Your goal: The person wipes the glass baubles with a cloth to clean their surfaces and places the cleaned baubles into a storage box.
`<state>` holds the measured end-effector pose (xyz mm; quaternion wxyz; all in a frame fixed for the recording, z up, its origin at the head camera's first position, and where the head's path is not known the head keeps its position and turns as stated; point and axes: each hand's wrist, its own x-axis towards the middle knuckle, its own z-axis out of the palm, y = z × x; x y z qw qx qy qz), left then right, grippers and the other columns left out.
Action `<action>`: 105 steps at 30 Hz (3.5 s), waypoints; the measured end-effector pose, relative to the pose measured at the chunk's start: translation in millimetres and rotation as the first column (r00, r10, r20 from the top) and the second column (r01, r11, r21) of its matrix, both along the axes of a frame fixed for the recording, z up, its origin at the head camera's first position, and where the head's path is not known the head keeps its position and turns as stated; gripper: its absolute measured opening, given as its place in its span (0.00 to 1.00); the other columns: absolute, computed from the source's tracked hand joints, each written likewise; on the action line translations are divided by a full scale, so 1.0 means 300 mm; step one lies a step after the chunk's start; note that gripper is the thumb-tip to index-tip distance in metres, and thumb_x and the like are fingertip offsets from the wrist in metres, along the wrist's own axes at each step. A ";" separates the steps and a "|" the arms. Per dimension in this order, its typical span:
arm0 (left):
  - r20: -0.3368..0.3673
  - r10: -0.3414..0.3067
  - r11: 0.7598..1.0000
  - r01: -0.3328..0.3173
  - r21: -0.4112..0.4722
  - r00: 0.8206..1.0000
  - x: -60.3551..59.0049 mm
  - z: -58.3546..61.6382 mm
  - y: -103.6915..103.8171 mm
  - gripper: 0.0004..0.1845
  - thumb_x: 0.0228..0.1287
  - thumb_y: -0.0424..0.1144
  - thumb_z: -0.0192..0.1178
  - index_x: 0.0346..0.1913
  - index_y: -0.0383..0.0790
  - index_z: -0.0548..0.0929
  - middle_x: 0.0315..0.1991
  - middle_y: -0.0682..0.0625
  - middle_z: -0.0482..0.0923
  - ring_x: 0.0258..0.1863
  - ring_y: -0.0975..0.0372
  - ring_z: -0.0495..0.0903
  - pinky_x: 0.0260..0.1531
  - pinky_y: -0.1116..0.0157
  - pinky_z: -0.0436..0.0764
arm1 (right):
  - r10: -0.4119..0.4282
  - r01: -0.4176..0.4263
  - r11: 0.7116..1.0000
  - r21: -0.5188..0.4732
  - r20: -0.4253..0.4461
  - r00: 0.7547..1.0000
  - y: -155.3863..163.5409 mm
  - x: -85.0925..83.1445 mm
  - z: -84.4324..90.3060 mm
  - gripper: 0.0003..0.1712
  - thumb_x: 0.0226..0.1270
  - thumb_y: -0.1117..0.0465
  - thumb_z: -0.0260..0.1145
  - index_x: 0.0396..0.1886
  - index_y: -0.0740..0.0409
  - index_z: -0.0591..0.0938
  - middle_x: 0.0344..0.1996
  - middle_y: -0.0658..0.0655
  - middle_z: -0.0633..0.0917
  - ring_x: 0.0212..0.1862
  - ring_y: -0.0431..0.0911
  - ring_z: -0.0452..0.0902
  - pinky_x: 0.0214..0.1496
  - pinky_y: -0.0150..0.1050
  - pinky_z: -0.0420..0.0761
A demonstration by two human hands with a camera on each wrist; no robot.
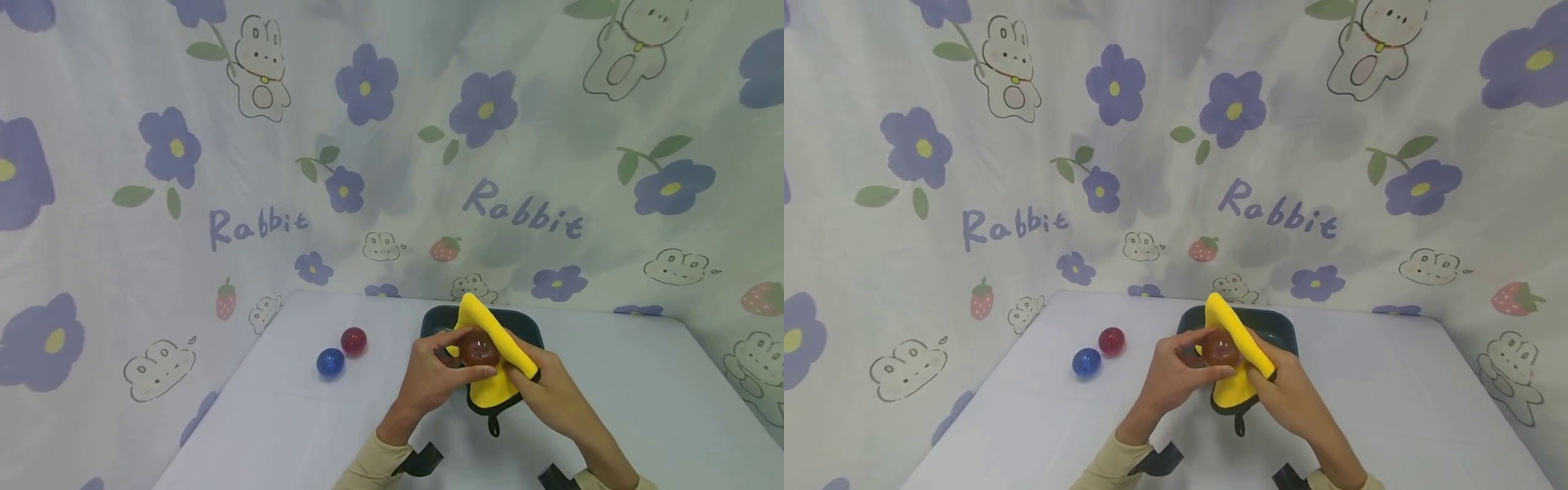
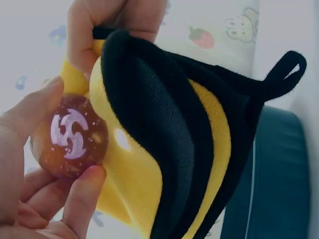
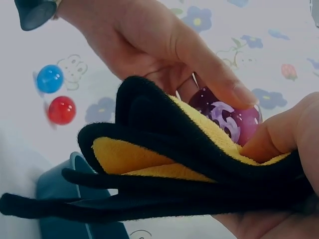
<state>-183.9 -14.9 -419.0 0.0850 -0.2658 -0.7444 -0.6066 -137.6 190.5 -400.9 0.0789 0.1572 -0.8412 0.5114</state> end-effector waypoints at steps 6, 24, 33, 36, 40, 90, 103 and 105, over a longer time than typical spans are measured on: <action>0.005 0.032 0.999 -0.032 0.023 0.999 0.004 -0.004 0.011 0.28 0.56 0.47 0.79 0.61 0.51 0.86 0.48 0.54 0.89 0.41 0.66 0.81 0.33 0.69 0.88 | -0.009 0.009 1.000 0.006 0.012 1.000 -0.004 0.003 0.000 0.33 0.71 0.68 0.62 0.74 0.71 0.68 0.28 0.56 0.75 0.27 0.41 0.74 0.27 0.36 0.82; 0.074 0.059 0.998 -0.061 0.025 0.996 -0.005 0.000 0.013 0.33 0.57 0.49 0.78 0.66 0.48 0.82 0.60 0.51 0.84 0.53 0.61 0.83 0.50 0.65 0.89 | -0.058 0.056 0.998 0.037 0.065 0.996 -0.016 0.018 0.022 0.32 0.71 0.68 0.63 0.74 0.69 0.70 0.36 0.59 0.81 0.33 0.45 0.77 0.32 0.33 0.82; 0.089 0.064 0.998 -0.062 -0.027 0.994 -0.018 0.010 -0.013 0.31 0.56 0.48 0.79 0.63 0.47 0.84 0.57 0.53 0.85 0.53 0.62 0.83 0.55 0.69 0.85 | -0.087 0.086 0.995 0.047 0.028 0.996 -0.028 0.044 0.037 0.32 0.71 0.70 0.64 0.75 0.63 0.71 0.58 0.67 0.85 0.39 0.46 0.80 0.40 0.33 0.89; 0.090 0.038 0.999 -0.036 -0.024 0.995 -0.021 0.004 -0.013 0.29 0.56 0.47 0.79 0.62 0.50 0.84 0.50 0.52 0.87 0.47 0.64 0.84 0.51 0.69 0.86 | -0.082 0.084 0.996 0.031 -0.051 0.995 -0.031 0.051 0.036 0.33 0.69 0.73 0.63 0.74 0.61 0.73 0.60 0.68 0.85 0.34 0.42 0.78 0.35 0.31 0.86; 0.079 0.015 0.999 -0.012 -0.039 0.997 -0.023 -0.002 -0.008 0.25 0.56 0.48 0.79 0.58 0.54 0.86 0.39 0.53 0.87 0.37 0.67 0.83 0.44 0.68 0.88 | -0.053 0.059 0.997 0.038 -0.161 0.986 -0.031 0.056 0.028 0.35 0.66 0.77 0.62 0.74 0.57 0.75 0.60 0.68 0.84 0.30 0.37 0.74 0.29 0.31 0.80; 0.020 0.016 0.999 -0.015 -0.029 1.000 0.014 0.029 0.000 0.30 0.56 0.47 0.79 0.63 0.50 0.85 0.53 0.53 0.89 0.38 0.68 0.81 0.35 0.70 0.87 | -0.020 0.020 1.000 -0.001 -0.003 1.000 -0.006 0.005 0.007 0.32 0.70 0.70 0.62 0.73 0.71 0.70 0.29 0.56 0.76 0.27 0.41 0.73 0.26 0.34 0.80; 0.045 0.057 0.998 -0.058 0.017 0.997 0.007 0.019 0.009 0.27 0.56 0.48 0.79 0.60 0.54 0.86 0.50 0.56 0.88 0.43 0.65 0.82 0.36 0.70 0.87 | -0.036 0.037 0.999 0.030 -0.015 0.999 -0.017 0.008 0.012 0.31 0.68 0.71 0.62 0.71 0.72 0.72 0.27 0.55 0.74 0.27 0.40 0.72 0.27 0.33 0.80; 0.053 0.060 0.998 -0.062 0.024 0.997 0.005 0.018 0.009 0.28 0.56 0.48 0.79 0.60 0.52 0.86 0.51 0.54 0.88 0.44 0.64 0.82 0.39 0.70 0.88 | -0.046 0.046 0.998 0.032 -0.009 0.999 -0.020 0.009 0.012 0.31 0.68 0.71 0.62 0.71 0.72 0.72 0.27 0.55 0.74 0.27 0.40 0.72 0.27 0.33 0.79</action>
